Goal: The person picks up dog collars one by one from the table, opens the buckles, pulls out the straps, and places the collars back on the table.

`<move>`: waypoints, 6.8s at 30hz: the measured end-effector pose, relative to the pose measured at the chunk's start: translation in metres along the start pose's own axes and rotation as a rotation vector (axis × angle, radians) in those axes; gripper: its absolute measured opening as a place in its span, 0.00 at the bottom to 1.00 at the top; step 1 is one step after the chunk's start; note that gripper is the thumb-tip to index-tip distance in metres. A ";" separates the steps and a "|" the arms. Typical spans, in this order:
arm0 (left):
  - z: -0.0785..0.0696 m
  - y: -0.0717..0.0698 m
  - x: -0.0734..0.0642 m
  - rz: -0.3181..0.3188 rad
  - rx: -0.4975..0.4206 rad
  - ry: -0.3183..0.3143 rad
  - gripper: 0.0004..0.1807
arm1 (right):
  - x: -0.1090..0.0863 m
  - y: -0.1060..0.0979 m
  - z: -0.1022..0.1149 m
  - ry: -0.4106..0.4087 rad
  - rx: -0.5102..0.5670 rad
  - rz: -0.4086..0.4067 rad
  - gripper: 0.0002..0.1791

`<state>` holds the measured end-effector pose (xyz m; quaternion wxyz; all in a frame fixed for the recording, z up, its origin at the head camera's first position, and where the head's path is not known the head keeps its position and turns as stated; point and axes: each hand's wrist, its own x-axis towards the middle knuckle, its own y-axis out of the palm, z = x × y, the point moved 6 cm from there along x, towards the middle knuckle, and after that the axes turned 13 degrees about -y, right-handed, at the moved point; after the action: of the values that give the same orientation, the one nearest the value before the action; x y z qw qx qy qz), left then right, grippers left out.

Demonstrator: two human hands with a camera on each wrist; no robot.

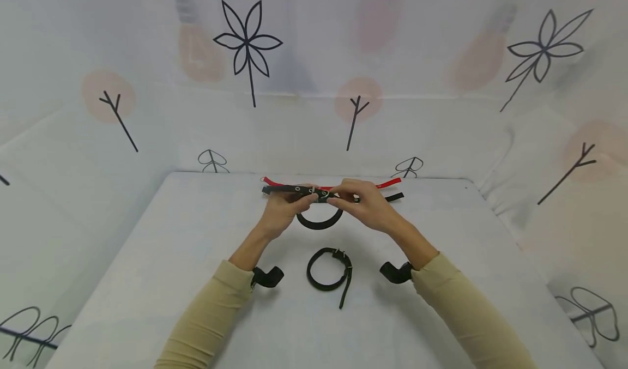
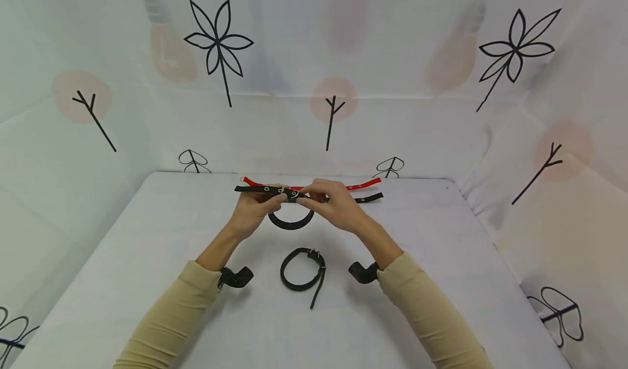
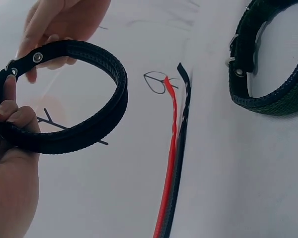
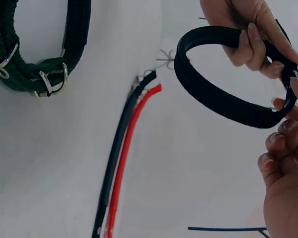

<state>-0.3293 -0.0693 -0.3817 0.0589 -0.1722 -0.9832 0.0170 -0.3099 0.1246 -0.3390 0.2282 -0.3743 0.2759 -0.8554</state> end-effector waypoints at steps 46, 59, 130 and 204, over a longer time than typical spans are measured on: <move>0.000 0.001 -0.002 0.016 -0.021 0.016 0.15 | -0.002 -0.007 0.001 -0.048 -0.021 -0.016 0.06; 0.000 0.008 -0.004 0.091 -0.060 0.031 0.16 | 0.001 -0.001 0.004 -0.086 -0.057 0.026 0.03; 0.043 -0.097 -0.022 -0.473 0.363 -0.275 0.17 | -0.093 -0.069 -0.085 0.442 -0.051 -0.152 0.14; 0.056 -0.111 -0.026 -0.295 0.669 -0.454 0.21 | -0.155 -0.080 -0.131 0.880 -0.083 -0.104 0.32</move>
<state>-0.3494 -0.1832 -0.4345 -0.1045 0.0067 -0.9257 0.3636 -0.3294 0.3155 -0.4414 0.0304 0.0029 0.3615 -0.9319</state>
